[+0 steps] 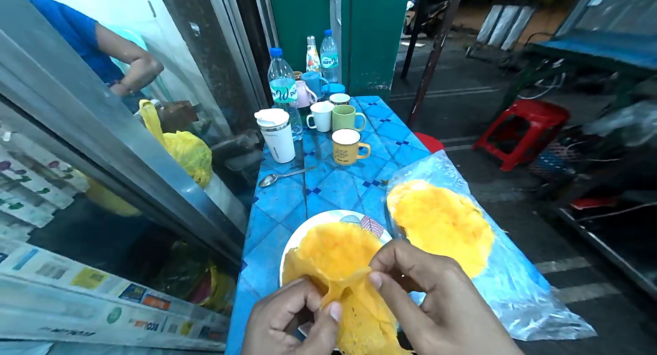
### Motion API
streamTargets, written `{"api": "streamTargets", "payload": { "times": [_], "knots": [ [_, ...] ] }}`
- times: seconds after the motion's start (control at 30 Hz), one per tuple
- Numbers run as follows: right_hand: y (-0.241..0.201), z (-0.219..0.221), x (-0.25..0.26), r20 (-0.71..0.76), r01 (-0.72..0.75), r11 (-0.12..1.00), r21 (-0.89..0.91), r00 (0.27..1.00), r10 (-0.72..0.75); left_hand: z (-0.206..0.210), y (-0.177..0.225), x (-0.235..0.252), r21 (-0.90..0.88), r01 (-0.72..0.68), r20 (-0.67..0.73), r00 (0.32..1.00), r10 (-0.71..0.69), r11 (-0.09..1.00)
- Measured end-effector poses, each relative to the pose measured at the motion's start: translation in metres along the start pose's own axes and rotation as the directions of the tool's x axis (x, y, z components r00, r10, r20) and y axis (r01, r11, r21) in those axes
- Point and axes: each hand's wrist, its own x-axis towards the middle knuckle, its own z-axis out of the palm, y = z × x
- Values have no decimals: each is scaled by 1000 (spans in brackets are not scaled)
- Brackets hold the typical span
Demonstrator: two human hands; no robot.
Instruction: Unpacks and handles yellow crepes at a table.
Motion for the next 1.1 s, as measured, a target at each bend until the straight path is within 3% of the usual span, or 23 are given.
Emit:
{"api": "streamTargets", "payload": {
  "times": [0.13,0.23,0.37,0.57,0.67,0.77,0.87,0.97,1.1],
  "knots": [
    [-2,2,1,101,47,999,-6,994,-46,8,4,7,-62,-40,3,999,40,997],
    [4,2,6,11,110,993,51,994,-111,8,3,9,-19,-84,24,996,84,996],
    [8,-12,13,-52,4,998,69,999,0,7,0,9,48,-99,2,995,99,994],
    [13,-28,19,-206,-70,997,29,976,75,3,-10,13,-17,-44,-39,998,43,999],
    [16,-26,16,-217,-20,999,-25,976,14,2,-13,16,15,3,4,1000,-3,1000],
    [18,-21,13,-152,134,983,-123,977,-152,3,-13,23,123,30,63,997,-38,992],
    [16,-17,10,-19,271,940,-206,960,-280,10,-14,30,124,21,19,1000,-24,992],
    [14,-17,5,73,253,923,-289,967,-242,15,-21,35,161,-12,-62,998,23,987],
    [8,-15,4,71,161,924,-348,987,-145,19,-23,37,207,-152,-10,987,157,966]
  ]
}}
